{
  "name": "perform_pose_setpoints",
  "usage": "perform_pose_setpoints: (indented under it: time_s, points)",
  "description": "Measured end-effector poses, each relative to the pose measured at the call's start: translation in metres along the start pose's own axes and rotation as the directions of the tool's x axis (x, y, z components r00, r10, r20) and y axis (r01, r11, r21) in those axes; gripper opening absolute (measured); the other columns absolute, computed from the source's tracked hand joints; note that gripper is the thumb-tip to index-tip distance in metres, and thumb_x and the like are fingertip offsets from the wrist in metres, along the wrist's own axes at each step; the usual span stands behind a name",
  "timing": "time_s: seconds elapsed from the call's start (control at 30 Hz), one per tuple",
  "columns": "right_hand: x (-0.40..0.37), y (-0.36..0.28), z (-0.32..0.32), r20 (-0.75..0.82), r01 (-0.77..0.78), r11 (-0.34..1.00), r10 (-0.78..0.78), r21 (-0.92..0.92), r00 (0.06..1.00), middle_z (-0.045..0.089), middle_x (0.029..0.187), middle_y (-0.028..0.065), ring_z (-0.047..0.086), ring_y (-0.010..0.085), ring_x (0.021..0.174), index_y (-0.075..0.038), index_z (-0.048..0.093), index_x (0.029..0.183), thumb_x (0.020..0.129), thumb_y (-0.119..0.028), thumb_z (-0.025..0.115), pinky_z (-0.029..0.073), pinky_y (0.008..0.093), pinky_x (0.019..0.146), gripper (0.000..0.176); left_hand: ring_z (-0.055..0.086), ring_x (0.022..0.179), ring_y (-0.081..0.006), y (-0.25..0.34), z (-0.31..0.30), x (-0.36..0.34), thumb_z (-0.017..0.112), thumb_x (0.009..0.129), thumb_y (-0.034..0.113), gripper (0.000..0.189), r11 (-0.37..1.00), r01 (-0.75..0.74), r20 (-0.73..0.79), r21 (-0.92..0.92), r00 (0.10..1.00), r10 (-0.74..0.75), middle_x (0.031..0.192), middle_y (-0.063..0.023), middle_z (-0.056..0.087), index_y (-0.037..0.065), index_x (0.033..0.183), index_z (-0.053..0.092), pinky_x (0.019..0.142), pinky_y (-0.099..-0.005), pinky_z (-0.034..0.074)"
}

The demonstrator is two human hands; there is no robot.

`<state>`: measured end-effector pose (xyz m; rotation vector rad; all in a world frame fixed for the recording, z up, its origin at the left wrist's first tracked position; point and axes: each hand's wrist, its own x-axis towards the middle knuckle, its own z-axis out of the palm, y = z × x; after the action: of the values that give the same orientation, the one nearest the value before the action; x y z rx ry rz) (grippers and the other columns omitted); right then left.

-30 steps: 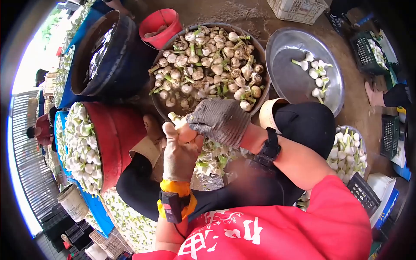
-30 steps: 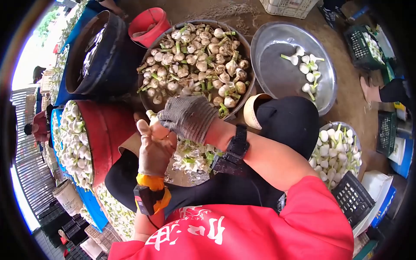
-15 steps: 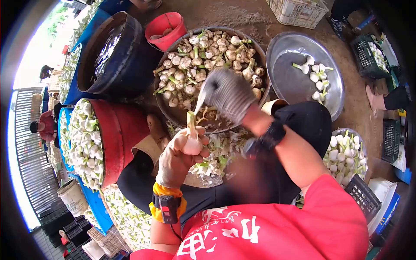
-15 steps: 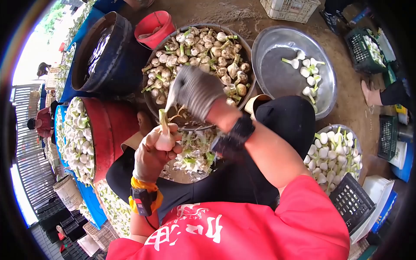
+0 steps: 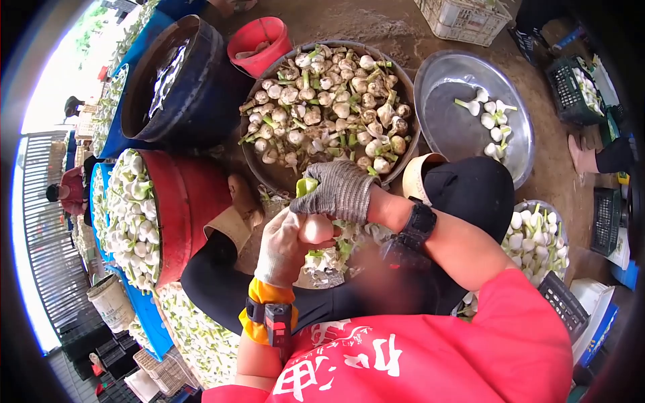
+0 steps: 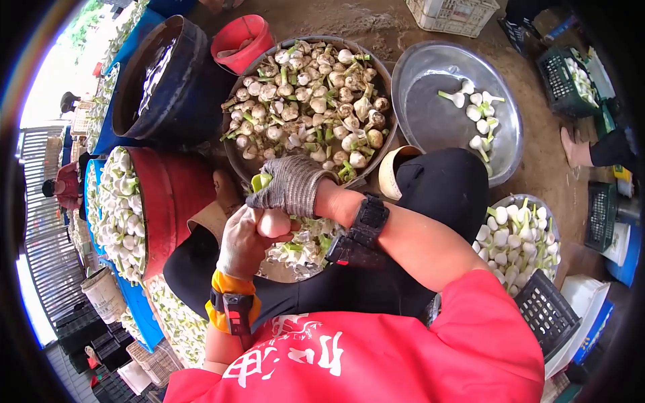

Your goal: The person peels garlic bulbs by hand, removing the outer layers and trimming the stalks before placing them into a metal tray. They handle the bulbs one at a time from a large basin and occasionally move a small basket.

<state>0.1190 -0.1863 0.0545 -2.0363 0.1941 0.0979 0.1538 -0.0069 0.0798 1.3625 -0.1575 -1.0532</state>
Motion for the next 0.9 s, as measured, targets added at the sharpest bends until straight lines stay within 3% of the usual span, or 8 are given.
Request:
perform_pose_setpoints:
  time_s: [0.13, 0.27, 0.33, 0.5, 0.6, 0.63, 0.73, 0.9]
  points:
    - [0.006, 0.020, 0.013, 0.054, 0.093, 0.991, -0.098, 0.092, 0.994, 0.066, 0.080, 0.0164, 0.064, 0.0269, 0.074, 0.000, 0.064, 0.089, 0.080, -0.033, 0.069, 0.050, 0.0365, 0.070, 0.035, 0.068, 0.076, -0.0160, -0.015, -0.007, 0.004, 0.048, 0.099, 0.015, 0.027, 0.994, 0.089, -0.181, -0.063, 0.978, -0.099, 0.097, -0.0111, 0.067, -0.004, 0.116, 0.058, 0.061, -0.0245, 0.056]
    - [-0.009, 0.011, -0.008, 0.119, -0.143, 0.517, 0.079, 0.844, 0.990, 0.066, 0.077, 0.0063, 0.062, 0.0149, 0.070, -0.003, 0.067, 0.082, 0.082, -0.008, 0.061, 0.050, 0.0294, 0.069, 0.007, 0.046, 0.061, -0.0043, -0.006, -0.023, -0.001, 0.044, 0.102, 0.023, 0.024, 0.950, -0.155, -0.297, -0.272, 0.952, 0.071, 0.077, 0.0029, 0.054, 0.004, 0.109, 0.057, 0.051, -0.0193, 0.037]
    - [-0.003, 0.030, -0.022, -0.248, 0.327, 0.837, -0.237, 0.438, 0.939, 0.066, 0.078, 0.0063, 0.063, 0.0150, 0.071, -0.003, 0.066, 0.085, 0.080, -0.007, 0.064, 0.052, 0.0289, 0.070, 0.007, 0.042, 0.051, -0.0076, 0.005, -0.047, -0.007, 0.059, 0.094, 0.014, 0.018, 0.709, -0.192, -0.083, -0.678, 0.979, 0.186, 0.070, 0.0012, 0.050, 0.001, 0.106, 0.058, 0.046, -0.0211, 0.033]
    - [-0.005, 0.031, -0.073, -0.491, 0.106, 0.931, 0.085, 0.349, 0.867, 0.064, 0.077, 0.0075, 0.064, 0.0162, 0.074, -0.004, 0.061, 0.086, 0.079, -0.010, 0.065, 0.052, 0.0307, 0.071, 0.010, 0.059, 0.079, -0.0141, -0.010, -0.085, -0.015, 0.060, 0.093, 0.021, 0.039, 0.957, -0.042, -0.078, 0.288, 0.995, 0.067, 0.106, -0.0070, 0.062, 0.000, 0.124, 0.053, 0.068, -0.0248, 0.051]
    - [0.002, 0.030, -0.052, -0.410, 0.061, 0.983, 0.016, 0.174, 0.912, 0.063, 0.083, 0.0045, 0.060, 0.0144, 0.079, -0.004, 0.062, 0.089, 0.083, -0.011, 0.063, 0.050, 0.0310, 0.078, 0.008, 0.061, 0.109, -0.0249, -0.057, -0.088, 0.007, 0.078, 0.082, 0.028, 0.075, 0.369, -0.315, 0.153, 0.874, 0.901, 0.406, 0.126, -0.0160, 0.058, 0.002, 0.142, 0.041, 0.086, -0.0357, 0.054]
    - [0.008, 0.035, -0.033, -0.357, 0.186, 0.964, -0.108, 0.192, 0.928, 0.065, 0.086, 0.0071, 0.062, 0.0166, 0.081, -0.004, 0.063, 0.090, 0.083, -0.014, 0.065, 0.051, 0.0328, 0.080, 0.012, 0.052, 0.122, -0.0290, -0.037, -0.053, 0.010, 0.080, 0.080, 0.034, 0.086, 0.875, -0.162, -0.023, 0.457, 0.981, 0.193, 0.134, -0.0168, 0.053, 0.004, 0.147, 0.034, 0.095, -0.0396, 0.050]
    - [0.012, 0.015, 0.006, -0.147, 0.056, 0.975, -0.025, 0.214, 0.989, 0.063, 0.083, 0.0097, 0.062, 0.0197, 0.081, -0.003, 0.062, 0.090, 0.084, -0.016, 0.067, 0.050, 0.0339, 0.078, 0.016, 0.062, 0.104, -0.0222, -0.029, -0.023, 0.034, 0.074, 0.086, 0.023, 0.076, 0.981, -0.087, -0.032, -0.173, 0.996, 0.083, 0.127, -0.0143, 0.057, 0.001, 0.147, 0.033, 0.089, -0.0343, 0.052]
    - [0.027, 0.035, -0.005, -0.201, -0.050, 0.999, 0.052, 0.017, 0.978, 0.063, 0.083, 0.0137, 0.063, 0.0279, 0.079, -0.004, 0.063, 0.086, 0.084, -0.020, 0.067, 0.050, 0.0390, 0.073, 0.017, 0.061, 0.080, -0.0128, 0.019, -0.119, 0.011, 0.065, 0.087, 0.014, 0.027, 0.846, -0.116, -0.410, 0.520, 0.835, 0.366, 0.095, -0.0083, 0.066, -0.002, 0.108, 0.065, 0.072, -0.0259, 0.050]
